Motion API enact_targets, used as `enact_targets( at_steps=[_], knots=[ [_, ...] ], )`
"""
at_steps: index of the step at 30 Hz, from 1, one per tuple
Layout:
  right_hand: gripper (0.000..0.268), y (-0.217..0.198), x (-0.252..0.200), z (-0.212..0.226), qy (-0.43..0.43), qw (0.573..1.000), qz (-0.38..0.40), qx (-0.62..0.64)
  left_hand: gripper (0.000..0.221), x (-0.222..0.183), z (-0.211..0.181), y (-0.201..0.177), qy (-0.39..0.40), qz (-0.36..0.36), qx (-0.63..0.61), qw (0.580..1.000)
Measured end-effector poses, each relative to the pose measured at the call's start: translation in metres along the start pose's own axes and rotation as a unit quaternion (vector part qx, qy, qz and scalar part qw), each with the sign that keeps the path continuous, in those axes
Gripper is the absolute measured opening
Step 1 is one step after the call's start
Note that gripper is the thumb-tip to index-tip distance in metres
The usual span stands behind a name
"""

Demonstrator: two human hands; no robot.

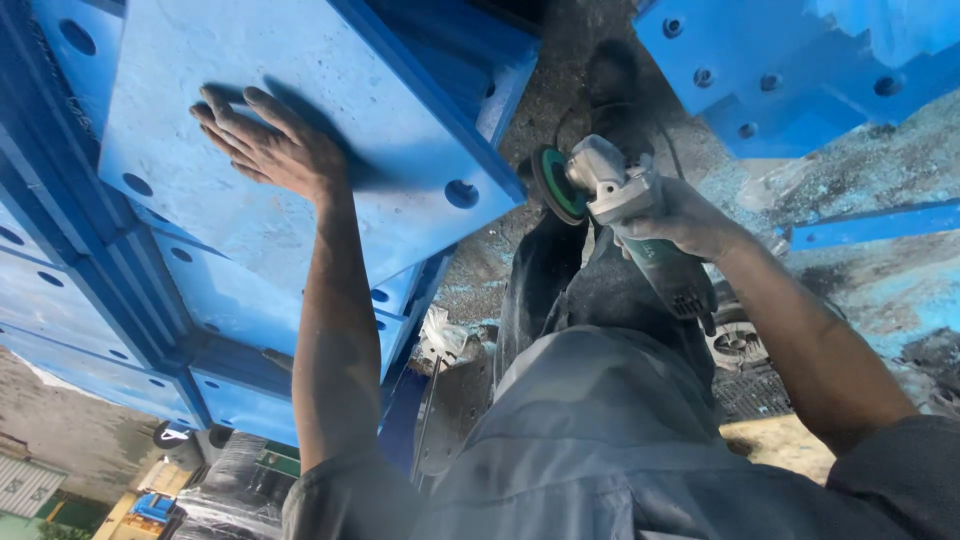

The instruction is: Using an angle grinder to smooth edges of blue plastic blocks and a hand tool to clear debris from holes.

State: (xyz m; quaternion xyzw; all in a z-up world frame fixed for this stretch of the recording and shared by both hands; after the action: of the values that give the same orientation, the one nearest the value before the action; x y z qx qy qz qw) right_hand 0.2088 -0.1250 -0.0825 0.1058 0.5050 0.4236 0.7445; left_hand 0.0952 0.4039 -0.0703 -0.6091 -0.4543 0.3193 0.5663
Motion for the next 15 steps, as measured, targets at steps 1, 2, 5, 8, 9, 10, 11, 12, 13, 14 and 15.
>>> enact_targets(
  at_steps=[1,2,5,8,9,10,11,12,13,14,15],
  knots=[
    [0.065,0.004,0.012,0.011,-0.042,0.999,0.022,-0.001,0.072,0.001,-0.007,-0.004,-0.013,0.009,0.015,1.0],
    [0.065,0.008,0.019,0.014,-0.04,0.999,0.025,-0.002,0.072,-0.001,-0.013,-0.009,-0.016,0.006,0.017,1.0],
    [0.065,0.018,0.041,0.023,-0.039,0.998,0.036,-0.018,0.073,-0.007,-0.023,-0.018,-0.022,0.014,0.005,1.0],
    [0.066,0.026,0.069,0.053,-0.074,0.991,0.071,-0.084,0.073,-0.01,-0.03,-0.019,-0.02,0.009,-0.003,1.0],
    [0.067,0.031,0.08,0.065,-0.072,0.992,0.095,-0.045,0.072,-0.012,-0.033,-0.02,-0.02,0.009,0.006,1.0],
    [0.067,0.038,0.092,0.077,-0.069,0.991,0.118,-0.004,0.07,-0.012,-0.036,-0.022,-0.019,0.009,0.016,1.0],
    [0.067,0.042,0.112,0.092,-0.067,0.99,0.125,-0.008,0.07,-0.015,-0.04,-0.028,-0.024,0.003,0.018,1.0],
    [0.068,0.044,0.133,0.112,-0.097,0.986,0.129,-0.038,0.071,-0.015,-0.047,-0.03,-0.027,0.006,0.016,0.999],
    [0.068,0.046,0.154,0.133,-0.128,0.98,0.133,-0.069,0.071,-0.015,-0.054,-0.033,-0.029,0.009,0.015,0.999],
    [0.068,0.051,0.176,0.155,-0.132,0.978,0.14,-0.076,0.071,-0.014,-0.059,-0.036,-0.033,0.0,0.011,0.999],
    [0.068,0.056,0.197,0.182,-0.174,0.97,0.138,-0.096,0.07,-0.014,-0.063,-0.038,-0.033,0.008,-0.001,0.999]
  ],
)
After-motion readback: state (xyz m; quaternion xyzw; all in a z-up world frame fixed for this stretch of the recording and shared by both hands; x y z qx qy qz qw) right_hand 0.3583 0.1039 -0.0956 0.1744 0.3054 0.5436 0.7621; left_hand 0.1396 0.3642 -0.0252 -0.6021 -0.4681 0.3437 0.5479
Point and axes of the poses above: each hand's wrist, its own x-axis towards the middle knuckle, its own y-axis out of the palm, z = x × y, the point moved 5 cm from there along x, towards the middle knuckle, and after that the axes turned 5 degrees about -y, right-handed, at the moved point
